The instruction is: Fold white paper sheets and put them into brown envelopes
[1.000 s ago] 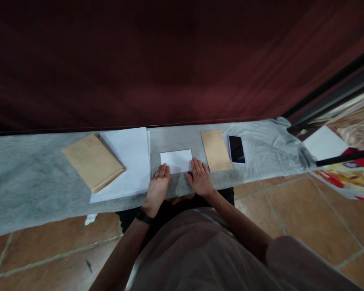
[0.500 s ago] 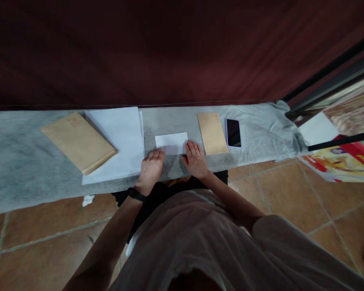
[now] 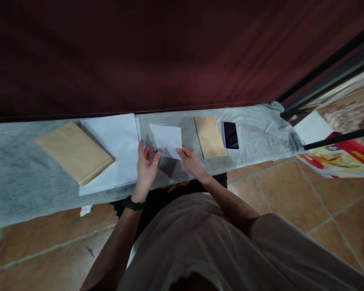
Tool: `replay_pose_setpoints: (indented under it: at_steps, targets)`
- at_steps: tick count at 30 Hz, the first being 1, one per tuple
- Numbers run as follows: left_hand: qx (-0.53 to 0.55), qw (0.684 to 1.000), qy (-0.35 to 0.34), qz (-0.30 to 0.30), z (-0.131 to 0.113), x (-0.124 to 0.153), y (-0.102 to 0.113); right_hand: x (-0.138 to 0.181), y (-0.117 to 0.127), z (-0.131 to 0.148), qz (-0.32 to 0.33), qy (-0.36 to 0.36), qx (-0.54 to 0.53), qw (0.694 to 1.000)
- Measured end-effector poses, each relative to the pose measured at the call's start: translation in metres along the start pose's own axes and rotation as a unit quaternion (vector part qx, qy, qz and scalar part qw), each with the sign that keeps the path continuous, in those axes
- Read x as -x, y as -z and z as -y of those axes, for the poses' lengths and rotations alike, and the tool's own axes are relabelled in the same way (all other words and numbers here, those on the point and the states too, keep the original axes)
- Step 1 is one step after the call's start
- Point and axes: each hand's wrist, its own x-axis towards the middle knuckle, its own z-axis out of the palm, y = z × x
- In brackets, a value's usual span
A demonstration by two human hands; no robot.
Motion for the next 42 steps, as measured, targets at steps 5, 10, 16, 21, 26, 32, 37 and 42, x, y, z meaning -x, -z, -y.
replay_pose_setpoints:
  at_steps: [5,10,16,21,26,32,37,42]
  targets:
    - [0.152,0.976,0.144,0.055,0.028,0.0,-0.018,-0.001,-0.01,-0.01,-0.033,-0.108,-0.211,0.971]
    - [0.096,0.988,0.109,0.053,0.027,-0.012,-0.011,0.0,0.001,-0.03,-0.033,-0.153,-0.279,0.947]
    - [-0.142,0.984,0.038,0.101,0.021,-0.03,0.001,0.008,0.012,-0.042,-0.126,-0.023,0.041,0.991]
    - [-0.239,0.96,-0.045,0.138,0.024,-0.036,-0.003,0.007,0.011,-0.035,-0.051,0.158,0.267,0.949]
    - [-0.337,0.923,-0.117,0.147,0.014,-0.036,-0.004,0.005,-0.007,-0.036,0.026,0.186,0.392,0.901]
    - [-0.353,0.907,-0.19,0.128,0.012,-0.009,-0.029,0.007,-0.017,-0.042,0.022,0.169,0.442,0.881]
    - [-0.372,0.897,-0.191,0.144,0.014,0.022,-0.052,0.005,-0.01,-0.045,0.051,0.176,0.458,0.87]
    - [-0.409,0.881,-0.193,0.138,0.019,0.028,-0.046,-0.001,-0.002,-0.05,0.016,0.161,0.455,0.876]
